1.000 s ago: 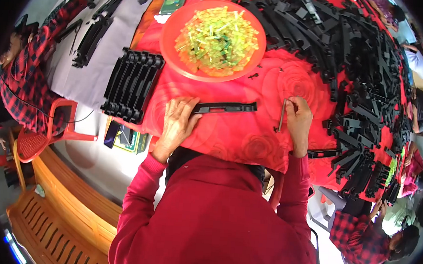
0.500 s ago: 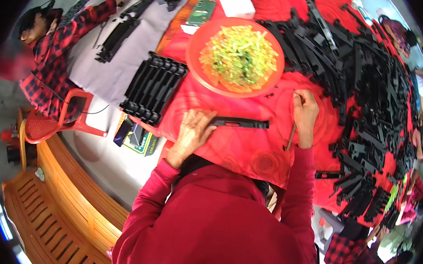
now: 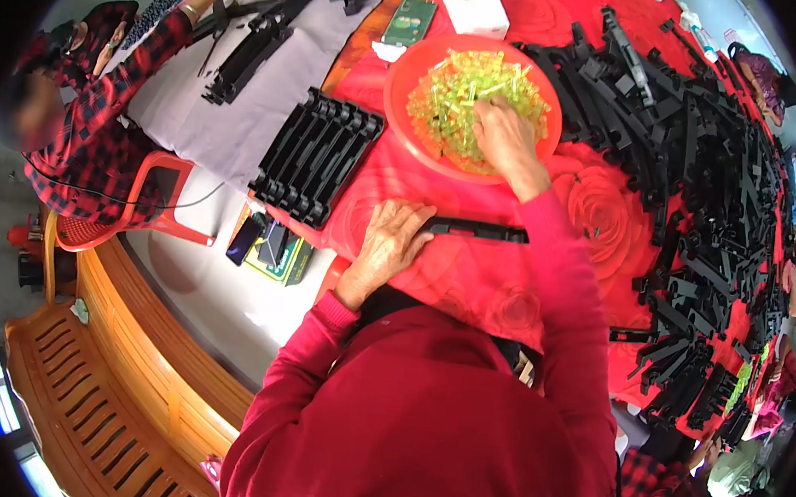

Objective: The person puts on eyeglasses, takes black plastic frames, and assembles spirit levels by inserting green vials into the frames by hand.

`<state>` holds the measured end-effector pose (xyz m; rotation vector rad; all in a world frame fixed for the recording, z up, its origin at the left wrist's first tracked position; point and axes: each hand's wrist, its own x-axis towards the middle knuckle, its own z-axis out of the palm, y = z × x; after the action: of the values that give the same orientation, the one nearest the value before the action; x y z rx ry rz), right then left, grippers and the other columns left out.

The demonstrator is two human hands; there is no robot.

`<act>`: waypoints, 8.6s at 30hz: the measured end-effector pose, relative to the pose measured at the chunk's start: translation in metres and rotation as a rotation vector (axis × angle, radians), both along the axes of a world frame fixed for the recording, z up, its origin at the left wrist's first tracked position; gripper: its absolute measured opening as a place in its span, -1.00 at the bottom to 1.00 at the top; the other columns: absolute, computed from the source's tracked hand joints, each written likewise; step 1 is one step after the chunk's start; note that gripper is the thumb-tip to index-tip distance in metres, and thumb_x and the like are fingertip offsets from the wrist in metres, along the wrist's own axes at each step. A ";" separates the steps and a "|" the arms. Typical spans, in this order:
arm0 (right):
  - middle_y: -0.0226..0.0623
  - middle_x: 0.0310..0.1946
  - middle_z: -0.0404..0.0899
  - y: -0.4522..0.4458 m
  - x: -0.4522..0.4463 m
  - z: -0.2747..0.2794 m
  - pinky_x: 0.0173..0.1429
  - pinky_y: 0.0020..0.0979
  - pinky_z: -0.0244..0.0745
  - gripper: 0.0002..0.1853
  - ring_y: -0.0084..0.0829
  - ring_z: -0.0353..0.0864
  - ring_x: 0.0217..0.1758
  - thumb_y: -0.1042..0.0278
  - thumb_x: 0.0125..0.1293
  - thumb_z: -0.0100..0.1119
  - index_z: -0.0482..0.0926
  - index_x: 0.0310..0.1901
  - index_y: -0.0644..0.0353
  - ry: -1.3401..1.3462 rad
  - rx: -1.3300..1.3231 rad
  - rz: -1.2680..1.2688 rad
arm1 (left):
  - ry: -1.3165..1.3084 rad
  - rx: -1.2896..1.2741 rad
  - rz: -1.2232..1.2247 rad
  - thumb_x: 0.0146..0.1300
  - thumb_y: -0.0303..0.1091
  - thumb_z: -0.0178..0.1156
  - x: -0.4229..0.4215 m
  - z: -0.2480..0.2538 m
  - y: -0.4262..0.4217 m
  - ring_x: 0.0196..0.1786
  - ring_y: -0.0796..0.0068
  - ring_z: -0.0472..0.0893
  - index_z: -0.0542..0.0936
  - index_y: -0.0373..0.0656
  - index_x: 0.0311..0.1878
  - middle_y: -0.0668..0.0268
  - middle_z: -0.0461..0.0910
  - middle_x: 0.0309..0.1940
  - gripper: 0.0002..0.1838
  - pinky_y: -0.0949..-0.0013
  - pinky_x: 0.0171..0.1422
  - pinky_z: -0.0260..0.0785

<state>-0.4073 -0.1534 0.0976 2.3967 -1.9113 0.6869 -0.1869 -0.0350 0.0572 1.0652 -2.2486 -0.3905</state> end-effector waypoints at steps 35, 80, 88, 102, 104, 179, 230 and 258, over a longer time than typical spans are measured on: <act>-0.32 -0.39 0.52 0.173 0.024 -0.017 -0.14 -0.25 0.28 -0.90 -0.28 0.47 -0.32 0.48 0.15 0.25 0.54 -0.30 0.16 -0.267 -0.070 0.066 | -0.109 -0.055 0.056 -0.09 -0.35 0.41 -0.022 0.008 0.029 0.29 0.08 0.34 0.61 -0.12 -0.14 0.22 0.46 0.08 -0.63 -0.24 0.45 -0.11; -0.14 -0.27 0.57 0.181 0.037 -0.011 -0.09 -0.23 0.45 -0.65 -0.17 0.54 -0.21 0.46 0.09 0.15 0.48 -0.05 0.34 -0.210 -0.022 0.125 | -0.090 -0.005 -0.233 0.01 -0.46 0.26 -0.016 0.010 0.007 -0.01 0.11 0.52 0.58 -0.18 -0.20 0.15 0.51 -0.04 -0.77 0.10 0.09 0.41; -0.02 -0.18 0.51 0.192 -0.076 -0.020 -0.22 -0.07 0.52 -0.69 0.04 0.56 -0.14 0.29 0.24 0.22 0.40 -0.10 0.28 -0.008 0.013 -0.566 | -0.019 -0.122 -0.136 0.00 -0.47 0.34 -0.011 0.021 0.012 0.10 0.08 0.47 0.56 -0.25 -0.15 0.11 0.47 0.00 -0.70 0.09 0.17 0.33; -0.13 -0.23 0.56 0.198 -0.106 -0.053 -0.25 -0.21 0.49 -0.80 -0.17 0.60 -0.30 0.50 0.21 0.19 0.47 -0.14 0.27 -0.136 0.157 -0.534 | -0.137 -0.100 -0.197 0.04 -0.39 0.28 -0.024 0.008 0.013 0.13 0.05 0.44 0.59 -0.19 -0.23 0.07 0.48 0.01 -0.79 0.00 0.22 0.28; -0.22 -0.27 0.54 0.203 -0.118 -0.061 -0.28 -0.31 0.51 -0.82 -0.30 0.59 -0.32 0.51 0.23 0.15 0.47 -0.13 0.27 -0.441 0.201 -0.531 | -0.165 -0.109 -0.199 0.04 -0.41 0.25 -0.022 0.006 0.014 0.13 0.05 0.45 0.60 -0.17 -0.22 0.06 0.49 0.00 -0.80 0.01 0.21 0.29; -0.26 -0.56 0.53 0.152 -0.116 -0.040 -0.38 -0.27 0.44 -0.79 -0.28 0.58 -0.46 0.35 0.31 0.17 0.45 -0.41 0.28 -0.518 0.120 -0.441 | -0.008 -0.114 -0.060 0.03 -0.36 0.37 -0.008 -0.005 0.010 -0.02 0.08 0.52 0.52 -0.24 0.00 0.12 0.55 -0.13 -0.56 0.09 0.14 0.34; -0.14 -0.43 0.56 -0.033 -0.033 0.023 -0.24 -0.21 0.47 -0.84 -0.11 0.59 -0.36 0.42 0.22 0.19 0.49 -0.24 0.32 -0.224 0.223 0.130 | -0.030 -0.112 -0.069 0.04 -0.34 0.35 -0.008 -0.005 0.009 0.04 0.13 0.50 0.53 -0.24 -0.01 0.14 0.53 -0.08 -0.57 0.12 0.16 0.31; -0.40 -0.44 0.39 0.108 -0.017 0.049 -0.35 -0.51 0.27 -0.96 -0.59 0.35 -0.42 0.50 0.31 0.08 0.47 -0.28 0.26 -0.709 0.219 0.154 | 0.088 -0.138 -0.020 0.00 -0.36 0.39 -0.007 0.010 0.011 0.09 0.10 0.48 0.54 -0.23 -0.01 0.16 0.51 -0.06 -0.55 -0.02 0.22 0.28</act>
<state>-0.4244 -0.0456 0.1469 2.6900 -2.1054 1.5923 -0.1938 -0.0244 0.0667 0.9366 -2.1760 -0.2804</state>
